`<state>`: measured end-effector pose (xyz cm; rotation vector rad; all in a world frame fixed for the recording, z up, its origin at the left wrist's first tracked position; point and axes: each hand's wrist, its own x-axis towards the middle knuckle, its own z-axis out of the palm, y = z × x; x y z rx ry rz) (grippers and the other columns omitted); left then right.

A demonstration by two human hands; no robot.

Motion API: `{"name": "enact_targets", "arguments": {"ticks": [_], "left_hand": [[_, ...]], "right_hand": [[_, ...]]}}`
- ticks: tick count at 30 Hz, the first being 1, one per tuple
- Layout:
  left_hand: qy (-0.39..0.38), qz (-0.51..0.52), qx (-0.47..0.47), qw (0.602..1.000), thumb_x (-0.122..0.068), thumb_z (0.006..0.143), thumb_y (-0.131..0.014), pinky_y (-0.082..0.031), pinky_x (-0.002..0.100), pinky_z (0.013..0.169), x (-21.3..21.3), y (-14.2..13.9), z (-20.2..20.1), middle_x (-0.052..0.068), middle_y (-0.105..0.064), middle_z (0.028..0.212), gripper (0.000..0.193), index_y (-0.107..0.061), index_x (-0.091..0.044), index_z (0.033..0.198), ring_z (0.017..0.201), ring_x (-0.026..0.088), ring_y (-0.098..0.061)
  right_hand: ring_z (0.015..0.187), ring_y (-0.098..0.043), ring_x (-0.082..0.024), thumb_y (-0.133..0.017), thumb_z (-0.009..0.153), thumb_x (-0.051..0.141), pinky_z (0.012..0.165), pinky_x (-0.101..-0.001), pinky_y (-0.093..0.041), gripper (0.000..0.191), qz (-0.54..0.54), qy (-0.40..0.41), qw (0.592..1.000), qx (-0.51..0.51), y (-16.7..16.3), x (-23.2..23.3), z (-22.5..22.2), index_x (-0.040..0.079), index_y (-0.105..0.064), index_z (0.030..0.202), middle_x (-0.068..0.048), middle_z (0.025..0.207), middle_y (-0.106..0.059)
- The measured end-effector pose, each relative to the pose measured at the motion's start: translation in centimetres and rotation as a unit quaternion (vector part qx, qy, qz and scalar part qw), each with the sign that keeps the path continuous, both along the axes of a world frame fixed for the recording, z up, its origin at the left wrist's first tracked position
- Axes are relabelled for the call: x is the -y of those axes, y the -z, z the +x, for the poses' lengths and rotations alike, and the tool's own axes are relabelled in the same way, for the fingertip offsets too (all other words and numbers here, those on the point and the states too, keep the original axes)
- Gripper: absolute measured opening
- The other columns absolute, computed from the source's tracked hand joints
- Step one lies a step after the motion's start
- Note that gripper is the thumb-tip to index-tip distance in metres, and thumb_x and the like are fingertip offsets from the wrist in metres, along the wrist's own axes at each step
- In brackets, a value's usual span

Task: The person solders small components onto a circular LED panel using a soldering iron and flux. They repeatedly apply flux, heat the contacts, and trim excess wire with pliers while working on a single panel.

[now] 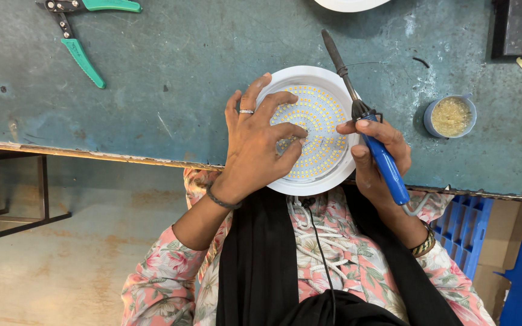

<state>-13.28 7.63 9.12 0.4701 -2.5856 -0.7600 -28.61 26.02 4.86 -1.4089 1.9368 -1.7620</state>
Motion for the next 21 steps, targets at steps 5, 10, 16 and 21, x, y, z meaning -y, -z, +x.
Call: {"name": "enact_targets", "arguments": {"ticks": [5, 10, 16, 21], "left_hand": [[-0.002, 0.002, -0.007, 1.0, -0.028, 0.079, -0.083, -0.028, 0.059, 0.11, 0.2, 0.2, -0.2, 0.004, -0.056, 0.141, 0.008, -0.081, -0.022, 0.084, 0.15, 0.041, -0.027], [-0.014, 0.0, 0.003, 1.0, -0.029, 0.078, -0.084, -0.034, 0.055, 0.105, 0.2, 0.4, -0.3, 0.001, -0.059, 0.137, 0.008, -0.08, -0.022, 0.081, 0.15, 0.041, -0.029], [-0.032, 0.002, -0.001, 0.999, -0.029, 0.079, -0.086, -0.036, 0.053, 0.104, 0.1, 0.7, -0.3, -0.001, -0.061, 0.134, 0.013, -0.076, -0.02, 0.076, 0.149, 0.039, -0.033], [-0.042, 0.013, -0.003, 0.999, -0.027, 0.077, -0.086, -0.037, 0.052, 0.102, -0.2, 0.7, -0.3, -0.002, -0.061, 0.134, 0.011, -0.078, -0.019, 0.078, 0.149, 0.039, -0.035]], "right_hand": [[0.102, -0.073, -0.021, -0.062, 0.111, 0.036, 0.093, -0.0297, -0.056, 0.036, -0.008, -0.013, 1.0, -0.014, -0.3, 0.2, -0.2, 0.01, -0.053, 0.134, -0.015, 0.109, -0.075], [0.104, -0.074, -0.024, -0.064, 0.111, 0.034, 0.096, -0.0333, -0.057, 0.035, -0.031, -0.026, 0.999, 0.027, -0.1, 0.4, 0.0, 0.009, -0.053, 0.133, -0.017, 0.115, -0.072], [0.104, -0.074, -0.023, -0.062, 0.11, 0.032, 0.096, -0.0326, -0.056, 0.035, -0.034, -0.032, 0.999, 0.002, 0.0, 0.1, -0.3, 0.009, -0.053, 0.134, -0.016, 0.111, -0.073], [0.11, -0.073, -0.025, -0.06, 0.111, 0.031, 0.106, -0.037, -0.056, 0.033, -0.037, -0.008, 0.999, 0.002, -1.6, -1.2, 0.2, 0.011, -0.05, 0.135, -0.019, 0.118, -0.072]]}}
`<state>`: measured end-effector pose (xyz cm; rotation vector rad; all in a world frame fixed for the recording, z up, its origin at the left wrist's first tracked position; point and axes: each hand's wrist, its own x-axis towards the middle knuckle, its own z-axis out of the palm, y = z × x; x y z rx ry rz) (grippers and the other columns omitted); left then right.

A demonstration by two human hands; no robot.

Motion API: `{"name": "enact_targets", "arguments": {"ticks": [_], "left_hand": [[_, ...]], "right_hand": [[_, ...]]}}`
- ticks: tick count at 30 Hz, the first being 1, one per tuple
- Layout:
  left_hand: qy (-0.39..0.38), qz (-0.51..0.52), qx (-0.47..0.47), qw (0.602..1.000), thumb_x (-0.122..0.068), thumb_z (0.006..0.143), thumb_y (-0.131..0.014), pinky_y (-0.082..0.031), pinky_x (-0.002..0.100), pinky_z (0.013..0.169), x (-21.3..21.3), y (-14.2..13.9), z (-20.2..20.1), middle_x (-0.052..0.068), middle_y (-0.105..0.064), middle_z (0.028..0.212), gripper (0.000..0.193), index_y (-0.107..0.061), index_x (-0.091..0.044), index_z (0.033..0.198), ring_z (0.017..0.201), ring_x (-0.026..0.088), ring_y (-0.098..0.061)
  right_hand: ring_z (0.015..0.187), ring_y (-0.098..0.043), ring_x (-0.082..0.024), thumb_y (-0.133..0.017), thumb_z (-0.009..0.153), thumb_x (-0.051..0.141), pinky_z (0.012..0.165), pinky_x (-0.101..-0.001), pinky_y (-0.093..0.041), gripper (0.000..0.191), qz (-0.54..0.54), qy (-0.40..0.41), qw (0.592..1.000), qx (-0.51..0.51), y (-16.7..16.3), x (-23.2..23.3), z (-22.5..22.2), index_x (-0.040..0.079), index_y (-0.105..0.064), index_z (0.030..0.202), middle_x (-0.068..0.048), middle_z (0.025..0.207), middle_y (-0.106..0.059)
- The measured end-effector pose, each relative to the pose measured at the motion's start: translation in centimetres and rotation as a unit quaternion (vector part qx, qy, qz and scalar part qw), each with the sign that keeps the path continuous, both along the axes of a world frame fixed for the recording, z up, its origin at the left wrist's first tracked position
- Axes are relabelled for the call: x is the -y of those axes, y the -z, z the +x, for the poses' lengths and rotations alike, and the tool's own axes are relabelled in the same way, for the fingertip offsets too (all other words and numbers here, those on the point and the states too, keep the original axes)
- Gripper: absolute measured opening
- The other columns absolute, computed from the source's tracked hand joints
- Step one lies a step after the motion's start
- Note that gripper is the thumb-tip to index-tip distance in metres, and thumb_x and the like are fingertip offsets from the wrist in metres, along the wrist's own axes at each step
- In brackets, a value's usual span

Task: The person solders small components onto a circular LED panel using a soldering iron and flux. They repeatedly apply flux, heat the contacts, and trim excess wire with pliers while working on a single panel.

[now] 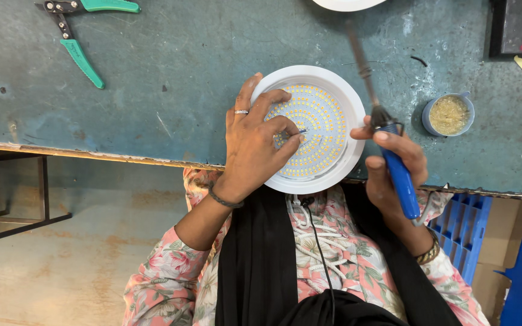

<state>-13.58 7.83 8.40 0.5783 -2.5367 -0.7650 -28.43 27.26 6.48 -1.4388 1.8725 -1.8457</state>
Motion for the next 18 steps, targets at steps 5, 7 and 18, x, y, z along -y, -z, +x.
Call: {"name": "enact_targets", "arguments": {"ticks": [5, 7, 18], "left_hand": [[0.001, 0.004, 0.007, 1.0, -0.028, 0.077, -0.086, -0.036, 0.054, 0.101, -0.1, -0.1, 0.4, 0.0, -0.061, 0.134, 0.012, -0.079, -0.019, 0.08, 0.147, 0.039, -0.035], [0.006, -0.001, 0.003, 1.0, -0.028, 0.077, -0.087, -0.037, 0.054, 0.102, 0.0, -0.1, 0.6, 0.0, -0.06, 0.135, 0.012, -0.079, -0.019, 0.082, 0.148, 0.039, -0.034], [0.02, -0.002, -0.03, 0.999, -0.022, 0.076, -0.084, -0.038, 0.056, 0.105, 1.2, -0.1, 1.6, 0.002, -0.06, 0.134, 0.008, -0.078, -0.019, 0.081, 0.147, 0.039, -0.035]], "right_hand": [[0.117, -0.07, -0.034, -0.057, 0.106, 0.014, 0.102, -0.0431, -0.058, 0.021, 0.024, -0.083, 0.995, 0.048, -1.2, 1.7, 0.6, 0.01, -0.044, 0.122, -0.029, 0.131, -0.061], [0.119, -0.071, -0.037, -0.058, 0.102, -0.001, 0.101, -0.0429, -0.06, 0.026, 0.085, -0.084, 0.993, -0.013, -1.7, 2.7, 1.2, 0.009, -0.043, 0.121, -0.033, 0.135, -0.059], [0.118, -0.073, -0.033, -0.055, 0.095, -0.016, 0.132, -0.0502, -0.023, 0.046, 0.152, -0.083, 0.969, -0.178, -3.1, 4.4, 2.5, 0.012, -0.036, 0.126, -0.026, 0.133, -0.067]]}}
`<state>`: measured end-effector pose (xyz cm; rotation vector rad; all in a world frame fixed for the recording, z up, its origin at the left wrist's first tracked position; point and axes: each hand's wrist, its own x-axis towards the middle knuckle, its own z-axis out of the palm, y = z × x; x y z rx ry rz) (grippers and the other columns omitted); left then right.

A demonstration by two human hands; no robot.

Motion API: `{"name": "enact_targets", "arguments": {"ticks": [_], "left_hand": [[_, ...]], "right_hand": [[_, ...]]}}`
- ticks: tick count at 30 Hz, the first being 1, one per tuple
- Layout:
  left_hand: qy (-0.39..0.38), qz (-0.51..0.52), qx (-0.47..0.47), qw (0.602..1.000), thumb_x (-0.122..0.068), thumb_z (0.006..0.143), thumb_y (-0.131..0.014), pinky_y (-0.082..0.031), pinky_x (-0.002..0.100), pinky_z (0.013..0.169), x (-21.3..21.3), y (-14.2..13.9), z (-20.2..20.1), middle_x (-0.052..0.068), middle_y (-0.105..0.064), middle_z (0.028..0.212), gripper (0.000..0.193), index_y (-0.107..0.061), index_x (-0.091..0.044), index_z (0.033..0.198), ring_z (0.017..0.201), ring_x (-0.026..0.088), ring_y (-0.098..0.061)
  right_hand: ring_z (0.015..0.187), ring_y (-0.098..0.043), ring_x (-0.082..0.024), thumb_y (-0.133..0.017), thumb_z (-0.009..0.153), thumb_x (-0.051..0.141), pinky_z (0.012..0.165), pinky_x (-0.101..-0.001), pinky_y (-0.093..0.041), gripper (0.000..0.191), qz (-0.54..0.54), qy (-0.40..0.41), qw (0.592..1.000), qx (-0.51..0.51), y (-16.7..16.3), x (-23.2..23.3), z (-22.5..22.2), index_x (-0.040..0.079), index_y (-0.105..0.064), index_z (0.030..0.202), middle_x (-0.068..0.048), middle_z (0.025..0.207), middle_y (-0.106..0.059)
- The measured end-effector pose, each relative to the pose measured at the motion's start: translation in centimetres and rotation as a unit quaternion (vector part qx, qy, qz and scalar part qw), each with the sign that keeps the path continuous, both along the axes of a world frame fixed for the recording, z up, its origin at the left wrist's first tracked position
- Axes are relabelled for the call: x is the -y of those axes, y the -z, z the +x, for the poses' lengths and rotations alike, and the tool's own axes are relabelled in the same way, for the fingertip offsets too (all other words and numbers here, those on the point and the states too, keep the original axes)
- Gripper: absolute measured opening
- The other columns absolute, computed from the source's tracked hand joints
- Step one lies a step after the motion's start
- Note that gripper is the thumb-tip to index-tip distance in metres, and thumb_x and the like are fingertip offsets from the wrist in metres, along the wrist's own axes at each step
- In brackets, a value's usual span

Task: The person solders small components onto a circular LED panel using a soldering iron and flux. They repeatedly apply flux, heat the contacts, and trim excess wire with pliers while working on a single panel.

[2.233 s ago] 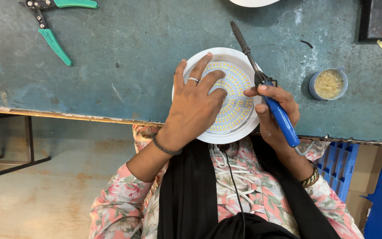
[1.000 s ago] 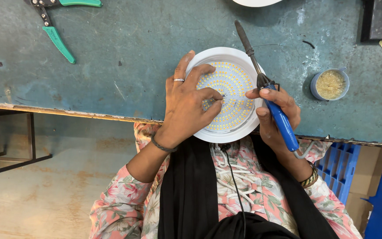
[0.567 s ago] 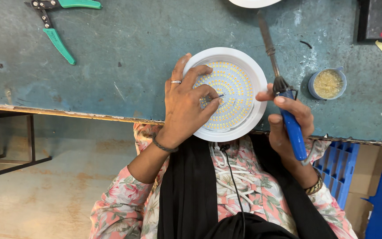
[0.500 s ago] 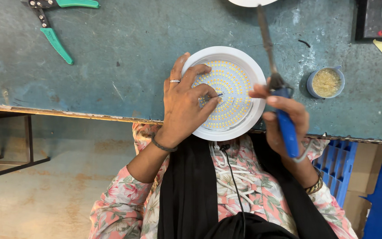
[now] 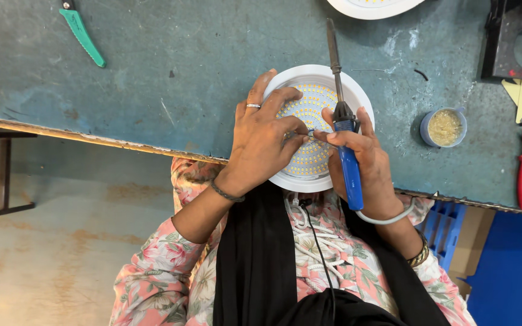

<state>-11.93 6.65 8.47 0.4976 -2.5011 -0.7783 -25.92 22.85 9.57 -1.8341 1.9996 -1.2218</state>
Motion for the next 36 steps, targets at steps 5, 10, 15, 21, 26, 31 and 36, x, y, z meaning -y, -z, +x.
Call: {"name": "enact_targets", "arguments": {"ticks": [5, 10, 15, 21, 26, 31, 36], "left_hand": [[-0.012, -0.001, -0.009, 1.0, -0.022, 0.075, -0.083, -0.038, 0.055, 0.103, -0.1, -0.1, -0.1, 0.002, -0.061, 0.132, 0.008, -0.077, -0.019, 0.077, 0.147, 0.039, -0.036], [-0.015, -0.012, -0.018, 1.0, -0.023, 0.076, -0.082, -0.037, 0.055, 0.103, -0.2, 0.1, 0.0, 0.003, -0.06, 0.133, 0.008, -0.076, -0.018, 0.078, 0.146, 0.039, -0.035], [-0.019, -0.033, -0.032, 0.999, -0.024, 0.08, -0.082, -0.037, 0.055, 0.103, -0.3, 0.5, 0.1, 0.004, -0.06, 0.134, 0.01, -0.076, -0.017, 0.081, 0.147, 0.041, -0.034], [-0.024, -0.039, -0.036, 0.998, -0.023, 0.08, -0.081, -0.037, 0.055, 0.103, -0.4, 0.8, 0.0, 0.004, -0.06, 0.134, 0.01, -0.076, -0.015, 0.084, 0.147, 0.04, -0.035], [-0.031, -0.037, -0.026, 0.998, -0.023, 0.08, -0.081, -0.037, 0.055, 0.102, -0.6, 0.6, -0.1, 0.004, -0.06, 0.133, 0.01, -0.076, -0.015, 0.083, 0.147, 0.04, -0.036], [-0.012, -0.007, -0.035, 0.999, -0.024, 0.079, -0.081, -0.036, 0.056, 0.103, -0.2, 0.3, 0.0, 0.004, -0.061, 0.132, 0.008, -0.077, -0.018, 0.084, 0.146, 0.04, -0.035], [-0.007, -0.002, -0.042, 0.999, -0.023, 0.082, -0.081, -0.034, 0.056, 0.107, -0.2, 0.6, 0.1, 0.002, -0.061, 0.135, 0.008, -0.079, -0.021, 0.089, 0.148, 0.04, -0.033]], "right_hand": [[0.12, -0.073, -0.033, -0.054, 0.094, -0.017, 0.131, -0.0506, -0.028, 0.047, -0.002, 0.005, 1.0, 0.028, -0.2, 0.4, 0.2, 0.012, -0.036, 0.127, -0.028, 0.134, -0.066], [0.123, -0.07, -0.037, -0.054, 0.095, -0.017, 0.099, -0.0368, -0.064, 0.046, -0.016, 0.01, 0.997, 0.072, -0.2, 0.6, 0.3, 0.009, -0.036, 0.129, -0.035, 0.14, -0.059], [0.114, -0.075, -0.033, -0.056, 0.097, -0.016, 0.087, -0.0343, -0.064, 0.047, 0.004, 0.014, 0.996, 0.091, 0.0, 0.1, 0.5, 0.008, -0.033, 0.13, -0.034, 0.144, -0.059], [0.115, -0.073, -0.036, -0.056, 0.095, -0.016, 0.09, -0.0371, -0.064, 0.048, -0.003, 0.008, 0.995, 0.095, 0.3, 0.2, 0.5, 0.008, -0.033, 0.13, -0.034, 0.143, -0.058], [0.123, -0.069, -0.04, -0.055, 0.095, -0.018, 0.096, -0.0399, -0.065, 0.047, -0.015, 0.004, 0.997, 0.074, 0.5, 0.2, 0.5, 0.007, -0.035, 0.13, -0.033, 0.142, -0.059], [0.117, -0.073, -0.035, -0.055, 0.095, -0.018, 0.094, -0.0379, -0.064, 0.047, -0.006, 0.022, 0.996, 0.082, 0.9, -0.2, 0.2, 0.006, -0.033, 0.129, -0.035, 0.142, -0.059], [0.128, -0.068, -0.039, -0.055, 0.098, -0.017, 0.098, -0.039, -0.062, 0.047, -0.047, 0.022, 0.993, 0.107, 1.4, -1.2, -0.2, 0.007, -0.032, 0.132, -0.036, 0.147, -0.051]]}}
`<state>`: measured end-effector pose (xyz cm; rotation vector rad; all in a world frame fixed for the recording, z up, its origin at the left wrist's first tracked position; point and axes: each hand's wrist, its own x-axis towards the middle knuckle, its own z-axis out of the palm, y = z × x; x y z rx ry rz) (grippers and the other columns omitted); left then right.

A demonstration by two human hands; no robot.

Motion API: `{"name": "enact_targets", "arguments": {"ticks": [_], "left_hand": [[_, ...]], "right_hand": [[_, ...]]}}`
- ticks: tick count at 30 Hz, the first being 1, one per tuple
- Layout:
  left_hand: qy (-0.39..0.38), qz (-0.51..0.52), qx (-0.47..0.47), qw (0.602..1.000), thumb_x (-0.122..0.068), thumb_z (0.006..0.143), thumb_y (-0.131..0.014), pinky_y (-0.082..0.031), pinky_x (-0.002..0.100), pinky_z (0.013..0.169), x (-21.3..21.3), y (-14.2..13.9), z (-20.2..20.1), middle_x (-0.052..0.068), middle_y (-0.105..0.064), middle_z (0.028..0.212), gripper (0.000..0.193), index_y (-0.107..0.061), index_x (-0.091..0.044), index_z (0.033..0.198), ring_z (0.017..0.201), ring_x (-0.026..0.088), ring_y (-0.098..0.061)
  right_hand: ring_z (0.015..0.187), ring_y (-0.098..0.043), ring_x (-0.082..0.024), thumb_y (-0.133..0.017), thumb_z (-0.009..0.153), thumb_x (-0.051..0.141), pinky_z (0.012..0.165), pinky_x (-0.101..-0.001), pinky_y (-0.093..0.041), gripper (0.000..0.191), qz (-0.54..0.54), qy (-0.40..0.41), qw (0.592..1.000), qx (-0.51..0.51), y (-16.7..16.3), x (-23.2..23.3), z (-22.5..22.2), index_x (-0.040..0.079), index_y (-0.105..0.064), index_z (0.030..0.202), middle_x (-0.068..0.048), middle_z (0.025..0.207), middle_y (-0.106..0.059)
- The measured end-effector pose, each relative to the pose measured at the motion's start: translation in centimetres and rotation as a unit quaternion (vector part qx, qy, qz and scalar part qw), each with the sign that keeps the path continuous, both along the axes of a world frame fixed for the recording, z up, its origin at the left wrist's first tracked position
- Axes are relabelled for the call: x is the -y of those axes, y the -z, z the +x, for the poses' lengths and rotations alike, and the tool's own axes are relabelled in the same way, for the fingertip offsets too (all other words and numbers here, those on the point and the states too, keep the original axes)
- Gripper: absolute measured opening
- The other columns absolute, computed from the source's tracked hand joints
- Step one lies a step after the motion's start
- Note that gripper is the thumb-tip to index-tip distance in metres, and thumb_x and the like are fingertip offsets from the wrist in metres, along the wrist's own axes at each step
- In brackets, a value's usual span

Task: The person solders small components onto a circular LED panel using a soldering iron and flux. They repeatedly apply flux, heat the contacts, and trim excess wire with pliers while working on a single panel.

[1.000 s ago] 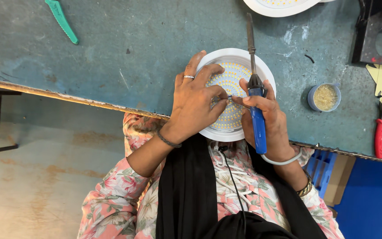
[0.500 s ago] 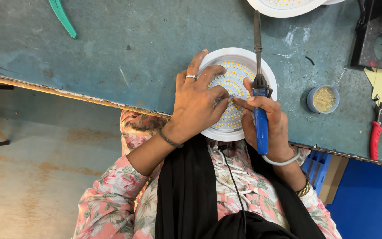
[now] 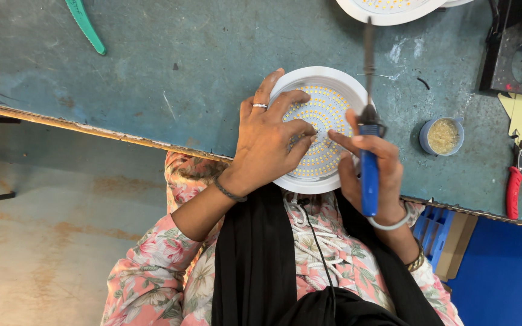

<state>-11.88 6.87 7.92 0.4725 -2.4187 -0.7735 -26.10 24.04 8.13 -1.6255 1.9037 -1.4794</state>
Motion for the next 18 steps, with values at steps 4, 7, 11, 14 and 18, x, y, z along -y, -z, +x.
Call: {"name": "enact_targets", "arguments": {"ticks": [4, 7, 11, 14, 18], "left_hand": [[0.005, -0.014, 0.004, 1.0, -0.022, 0.083, -0.081, -0.034, 0.056, 0.109, 0.1, 0.2, -0.1, 0.001, -0.06, 0.137, 0.006, -0.078, -0.021, 0.087, 0.15, 0.04, -0.032], [0.007, -0.016, 0.007, 1.0, -0.023, 0.084, -0.081, -0.033, 0.056, 0.109, 0.1, 0.3, -0.2, 0.001, -0.06, 0.138, 0.005, -0.078, -0.021, 0.087, 0.15, 0.041, -0.031], [0.016, -0.026, 0.008, 0.999, -0.022, 0.083, -0.08, -0.032, 0.058, 0.11, 0.2, 0.0, -0.2, 0.002, -0.059, 0.139, 0.005, -0.078, -0.021, 0.087, 0.15, 0.043, -0.03], [0.026, -0.033, 0.029, 0.999, -0.023, 0.082, -0.081, -0.032, 0.058, 0.108, 0.3, -0.7, -0.1, 0.004, -0.059, 0.14, 0.007, -0.078, -0.02, 0.089, 0.15, 0.044, -0.031], [0.034, -0.038, 0.033, 0.998, -0.02, 0.08, -0.08, -0.034, 0.057, 0.105, 0.4, -1.9, -0.5, 0.003, -0.062, 0.137, 0.009, -0.078, -0.018, 0.088, 0.148, 0.045, -0.034]], "right_hand": [[0.14, -0.057, -0.037, -0.056, 0.103, -0.016, 0.107, -0.0429, -0.055, 0.049, -0.057, 0.051, 0.996, 0.042, 0.0, -2.1, -0.9, 0.01, -0.031, 0.137, -0.029, 0.156, -0.04], [0.147, -0.052, -0.032, -0.059, 0.108, -0.012, 0.116, -0.0427, -0.053, 0.05, -0.095, 0.118, 0.988, 0.028, -0.2, -3.9, -2.3, 0.015, -0.033, 0.14, -0.022, 0.161, -0.042], [0.153, -0.04, -0.029, -0.064, 0.111, -0.006, 0.132, -0.0465, -0.035, 0.052, -0.09, 0.204, 0.97, -0.093, -0.2, -6.2, -5.2, 0.016, -0.03, 0.144, -0.012, 0.156, -0.037], [0.152, -0.034, -0.027, -0.075, 0.101, -0.002, 0.132, -0.0463, -0.025, 0.065, -0.002, 0.282, 0.947, -0.155, 0.4, -8.1, -6.9, 0.013, -0.029, 0.144, -0.017, 0.16, -0.038], [0.159, -0.032, -0.03, -0.086, 0.091, 0.001, 0.131, -0.0403, -0.024, 0.08, -0.003, 0.268, 0.961, -0.063, 2.3, -9.1, -8.4, 0.014, -0.029, 0.146, -0.021, 0.167, -0.032]]}}
